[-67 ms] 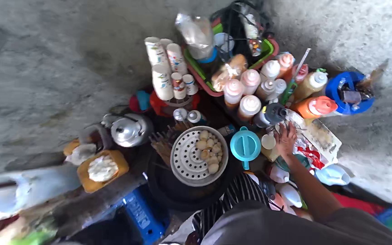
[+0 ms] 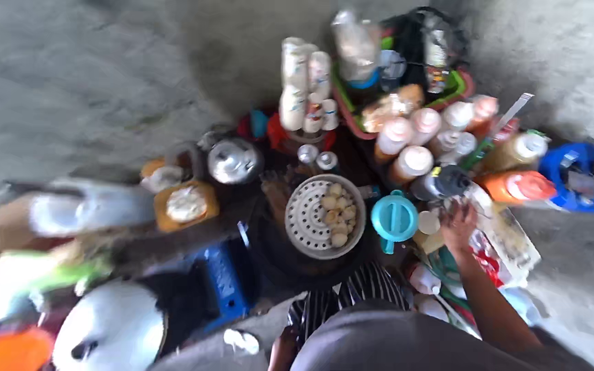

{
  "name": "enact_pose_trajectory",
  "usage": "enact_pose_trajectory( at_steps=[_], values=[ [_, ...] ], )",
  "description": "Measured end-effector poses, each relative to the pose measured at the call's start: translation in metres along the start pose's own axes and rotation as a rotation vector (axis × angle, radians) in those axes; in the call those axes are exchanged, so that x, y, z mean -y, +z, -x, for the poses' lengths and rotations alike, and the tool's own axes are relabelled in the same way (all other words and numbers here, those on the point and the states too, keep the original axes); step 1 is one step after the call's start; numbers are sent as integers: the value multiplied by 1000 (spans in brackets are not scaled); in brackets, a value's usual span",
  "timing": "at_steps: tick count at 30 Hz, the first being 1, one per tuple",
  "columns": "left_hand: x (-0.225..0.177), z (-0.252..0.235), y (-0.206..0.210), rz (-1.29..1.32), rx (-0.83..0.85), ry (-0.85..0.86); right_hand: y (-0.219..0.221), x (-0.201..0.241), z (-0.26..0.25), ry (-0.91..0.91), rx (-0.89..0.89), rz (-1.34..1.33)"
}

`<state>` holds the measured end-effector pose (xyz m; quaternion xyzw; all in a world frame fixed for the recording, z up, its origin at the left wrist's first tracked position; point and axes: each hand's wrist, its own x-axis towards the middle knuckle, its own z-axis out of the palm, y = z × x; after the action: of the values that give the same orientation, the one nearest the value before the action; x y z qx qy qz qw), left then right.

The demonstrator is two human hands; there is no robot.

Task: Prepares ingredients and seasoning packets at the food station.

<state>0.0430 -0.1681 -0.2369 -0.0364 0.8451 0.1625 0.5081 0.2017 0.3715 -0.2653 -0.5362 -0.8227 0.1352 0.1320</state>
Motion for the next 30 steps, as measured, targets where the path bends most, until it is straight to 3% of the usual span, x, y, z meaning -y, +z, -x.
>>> enact_pose_trajectory(
  at_steps=[2,6,10,12,16,21,27,30],
  values=[
    [5,3,2,81,68,-124,-19,13,2,-12,29,-26],
    [23,24,17,164,76,-205,-57,50,12,-69,-64,-65],
    [63,47,52,334,102,-403,-75,101,16,-317,-130,-163],
    [93,51,80,555,166,-376,-77,139,15,-495,-141,-235],
    [133,73,106,926,264,-146,-81,228,45,-785,-60,-379],
    [200,87,127,741,121,-147,-65,296,146,-1075,78,-423],
    [282,128,148,940,-29,-251,-35,335,315,-1364,379,-445],
    [322,157,171,1158,-156,-348,-9,348,397,-1518,584,-432]
  ],
)
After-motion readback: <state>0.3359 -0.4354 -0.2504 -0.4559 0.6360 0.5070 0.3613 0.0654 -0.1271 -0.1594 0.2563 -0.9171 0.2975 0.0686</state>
